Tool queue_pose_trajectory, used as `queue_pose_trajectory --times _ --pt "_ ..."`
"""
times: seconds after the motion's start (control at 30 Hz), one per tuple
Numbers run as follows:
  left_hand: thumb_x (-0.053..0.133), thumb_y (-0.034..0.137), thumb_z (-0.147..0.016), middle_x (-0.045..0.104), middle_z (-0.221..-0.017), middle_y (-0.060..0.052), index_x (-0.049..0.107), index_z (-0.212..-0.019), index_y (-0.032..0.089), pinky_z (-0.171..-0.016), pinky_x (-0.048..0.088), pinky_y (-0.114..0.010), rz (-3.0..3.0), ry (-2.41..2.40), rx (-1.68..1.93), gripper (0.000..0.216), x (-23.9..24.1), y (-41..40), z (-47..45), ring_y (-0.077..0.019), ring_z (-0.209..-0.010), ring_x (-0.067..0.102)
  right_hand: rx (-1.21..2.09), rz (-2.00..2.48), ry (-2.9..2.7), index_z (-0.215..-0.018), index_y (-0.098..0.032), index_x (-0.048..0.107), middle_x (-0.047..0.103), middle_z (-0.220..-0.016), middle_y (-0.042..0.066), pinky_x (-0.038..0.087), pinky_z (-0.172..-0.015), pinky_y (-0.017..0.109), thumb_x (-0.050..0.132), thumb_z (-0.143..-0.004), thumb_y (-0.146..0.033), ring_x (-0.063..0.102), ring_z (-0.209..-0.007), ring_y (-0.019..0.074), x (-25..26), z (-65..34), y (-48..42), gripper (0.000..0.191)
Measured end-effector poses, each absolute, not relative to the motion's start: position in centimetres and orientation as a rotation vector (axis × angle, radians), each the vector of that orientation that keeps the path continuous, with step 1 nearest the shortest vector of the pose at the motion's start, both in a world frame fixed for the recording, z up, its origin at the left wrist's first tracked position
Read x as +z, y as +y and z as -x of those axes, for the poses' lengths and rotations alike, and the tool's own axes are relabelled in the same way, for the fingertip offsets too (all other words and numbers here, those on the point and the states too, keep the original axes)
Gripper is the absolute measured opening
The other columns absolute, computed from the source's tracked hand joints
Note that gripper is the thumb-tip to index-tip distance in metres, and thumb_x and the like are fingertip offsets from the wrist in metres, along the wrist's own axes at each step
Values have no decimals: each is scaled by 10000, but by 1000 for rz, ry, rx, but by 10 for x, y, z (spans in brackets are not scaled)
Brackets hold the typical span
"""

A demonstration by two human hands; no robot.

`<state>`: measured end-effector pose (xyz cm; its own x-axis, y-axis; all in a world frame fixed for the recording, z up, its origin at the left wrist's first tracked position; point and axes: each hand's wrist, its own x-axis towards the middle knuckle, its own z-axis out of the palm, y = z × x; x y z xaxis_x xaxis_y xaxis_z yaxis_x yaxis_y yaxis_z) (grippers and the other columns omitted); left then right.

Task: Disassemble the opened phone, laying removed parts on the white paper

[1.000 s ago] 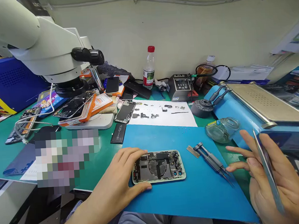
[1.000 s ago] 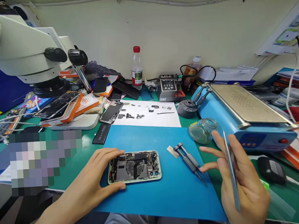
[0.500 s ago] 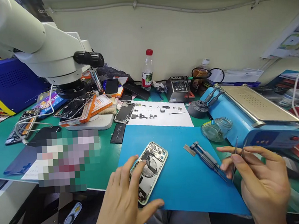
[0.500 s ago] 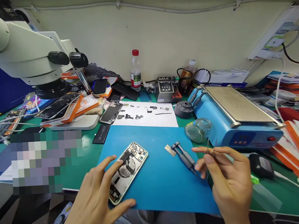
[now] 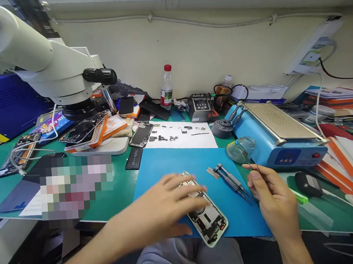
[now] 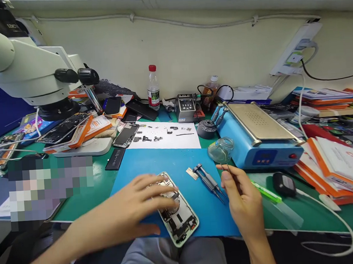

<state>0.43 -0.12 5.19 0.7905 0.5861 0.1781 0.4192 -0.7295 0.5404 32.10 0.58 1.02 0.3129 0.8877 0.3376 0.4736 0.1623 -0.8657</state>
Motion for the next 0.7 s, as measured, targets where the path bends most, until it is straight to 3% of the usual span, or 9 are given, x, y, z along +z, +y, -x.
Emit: queue_pose_trajectory --times 0.07,0.2,0.33,0.43,0.47,0.53,0.7 --pt "960 425 -871 503 -1759 -91 451 -1695 335 -1383 309 -627 -2569 806 398 973 50 27 -3 -377 -1724 271 486 1486 -1360 -1189 -245 782 663 -775 9 449 -498 268 685 -1012 -625 553 -599 147 11 -321 7 430" --pt "971 594 -801 641 -1634 -115 512 -1644 313 -1343 365 -635 -2583 917 386 1001 36 39 2 -396 -1637 451 463 1493 -1393 -1188 -235 762 711 -802 21 489 -507 268 682 -1012 -621 594 -593 151 6 -324 10 431" --pt "961 592 -817 709 -1463 -118 579 -1536 275 -1118 592 -555 -2526 1266 493 873 17 7 6 -377 -1346 682 394 1509 -1417 -1185 -250 753 751 -831 30 571 -591 288 679 -1019 -591 707 -687 190 9 -320 6 387" --pt "930 555 -865 710 -1373 -135 606 -1445 242 -1027 625 -555 -2477 1516 647 734 -2 -16 1 -393 -1243 704 392 1555 -1551 -1170 -276 757 796 -865 30 626 -670 298 664 -1040 -536 787 -785 222 22 -299 -10 305" --pt "922 543 -874 708 -1357 -142 610 -1417 236 -1013 627 -566 -2461 1570 704 697 -7 -22 -1 -400 -1224 705 450 1554 -1610 -1161 -291 755 796 -839 14 609 -614 281 643 -1052 -533 778 -731 211 26 -289 -17 288" --pt "916 510 -884 682 -1411 -160 608 -1385 239 -1024 619 -593 -2424 1613 786 647 -14 -28 -2 -416 -1249 691 628 1525 -1760 -1156 -312 749 793 -807 -6 532 -483 270 587 -1084 -530 719 -589 188 32 -269 -31 281" --pt "777 340 -1025 560 -1651 -93 644 -1333 331 -1192 520 -623 -2394 1335 662 335 -9 -27 11 -395 -1556 490 785 1523 -1965 -1137 -317 688 827 -864 -2 538 -540 283 514 -1133 -508 794 -681 222 29 -239 -47 258"
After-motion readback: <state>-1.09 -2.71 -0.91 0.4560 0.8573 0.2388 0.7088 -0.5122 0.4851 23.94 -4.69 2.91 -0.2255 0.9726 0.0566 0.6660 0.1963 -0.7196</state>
